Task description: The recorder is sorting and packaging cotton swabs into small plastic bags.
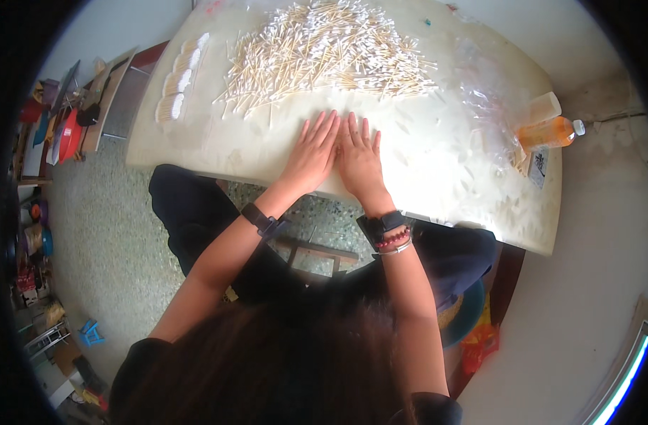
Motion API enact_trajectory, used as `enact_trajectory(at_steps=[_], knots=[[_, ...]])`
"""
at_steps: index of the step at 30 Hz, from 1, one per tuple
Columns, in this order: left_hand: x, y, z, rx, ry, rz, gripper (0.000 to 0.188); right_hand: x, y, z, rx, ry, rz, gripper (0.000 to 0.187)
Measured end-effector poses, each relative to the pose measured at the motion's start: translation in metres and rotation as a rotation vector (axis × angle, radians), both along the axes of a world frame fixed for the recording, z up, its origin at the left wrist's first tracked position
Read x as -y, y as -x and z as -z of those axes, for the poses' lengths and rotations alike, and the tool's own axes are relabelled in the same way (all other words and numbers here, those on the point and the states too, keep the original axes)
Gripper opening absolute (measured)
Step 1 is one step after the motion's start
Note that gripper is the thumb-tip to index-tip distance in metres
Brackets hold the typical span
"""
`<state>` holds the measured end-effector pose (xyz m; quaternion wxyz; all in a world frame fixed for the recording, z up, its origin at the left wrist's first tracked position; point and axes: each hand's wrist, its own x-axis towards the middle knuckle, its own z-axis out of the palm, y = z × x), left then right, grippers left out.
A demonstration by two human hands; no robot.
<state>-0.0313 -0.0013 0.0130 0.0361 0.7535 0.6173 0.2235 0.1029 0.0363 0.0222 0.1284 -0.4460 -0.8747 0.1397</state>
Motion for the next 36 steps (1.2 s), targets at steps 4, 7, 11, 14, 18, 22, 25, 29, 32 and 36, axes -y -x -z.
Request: enact_trajectory(at_steps=[4,7,11,14,18,22,25,29,32,36], knots=[[0.011,-0.001,-0.002,-0.027,0.006,0.006,0.053,0.009,-0.001,0.0,0.066,-0.03,0.017,0.055],[0.015,-0.002,-0.003,-0.03,0.013,-0.001,0.054,0.01,-0.001,-0.001,0.096,-0.037,0.018,0.056],[0.007,-0.002,-0.002,-0.055,-0.038,-0.023,0.054,0.002,0.0,-0.001,0.104,-0.068,0.017,0.055],[-0.003,-0.003,0.001,-0.071,-0.074,-0.047,0.054,-0.007,0.0,0.004,0.07,-0.099,0.015,0.054],[-0.012,-0.002,0.003,-0.058,-0.103,-0.052,0.053,-0.016,0.001,0.009,0.052,-0.121,0.021,0.053],[-0.024,-0.001,0.005,-0.055,-0.117,-0.058,0.053,-0.026,0.005,0.007,0.062,-0.09,0.042,0.051],[-0.029,-0.002,0.006,-0.045,-0.124,-0.081,0.052,-0.03,0.005,0.006,0.061,-0.084,0.041,0.051],[-0.032,-0.003,0.006,-0.023,-0.095,-0.081,0.05,-0.031,0.007,0.003,0.131,-0.081,0.04,0.049],[-0.026,-0.001,0.006,0.011,-0.084,-0.061,0.048,-0.025,0.007,0.001,0.147,-0.075,0.033,0.049],[-0.018,-0.001,0.001,0.004,-0.054,-0.04,0.049,-0.017,0.006,-0.002,0.161,-0.087,0.03,0.048]])
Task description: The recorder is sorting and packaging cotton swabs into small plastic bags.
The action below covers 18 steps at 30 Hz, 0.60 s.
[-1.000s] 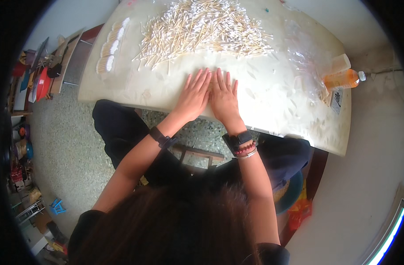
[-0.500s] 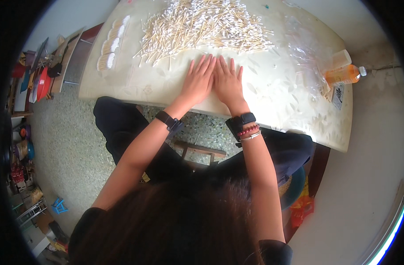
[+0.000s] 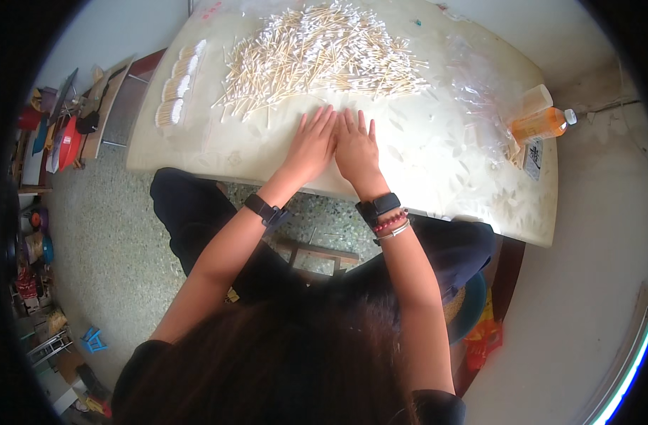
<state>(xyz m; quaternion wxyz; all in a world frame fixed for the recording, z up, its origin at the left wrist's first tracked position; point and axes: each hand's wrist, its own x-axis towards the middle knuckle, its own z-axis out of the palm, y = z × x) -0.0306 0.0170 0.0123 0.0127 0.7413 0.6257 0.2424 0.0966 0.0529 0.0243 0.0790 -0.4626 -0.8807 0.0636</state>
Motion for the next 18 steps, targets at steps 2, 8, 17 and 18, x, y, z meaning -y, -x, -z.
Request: enact_trajectory(at_steps=[2,8,17,18], knots=[[0.002,-0.001,-0.003,0.016,0.013,0.012,0.048,0.003,0.001,0.0,-0.037,-0.004,0.019,0.046],[0.012,0.011,-0.007,0.032,0.059,0.082,0.044,0.005,0.0,-0.012,-0.097,-0.048,-0.001,0.039],[0.035,0.007,-0.011,-0.022,0.071,0.109,0.046,0.013,-0.016,-0.023,-0.407,0.061,-0.054,0.031],[0.038,0.007,-0.01,-0.021,0.085,0.116,0.047,0.015,-0.017,-0.022,-0.446,0.051,-0.064,0.032]])
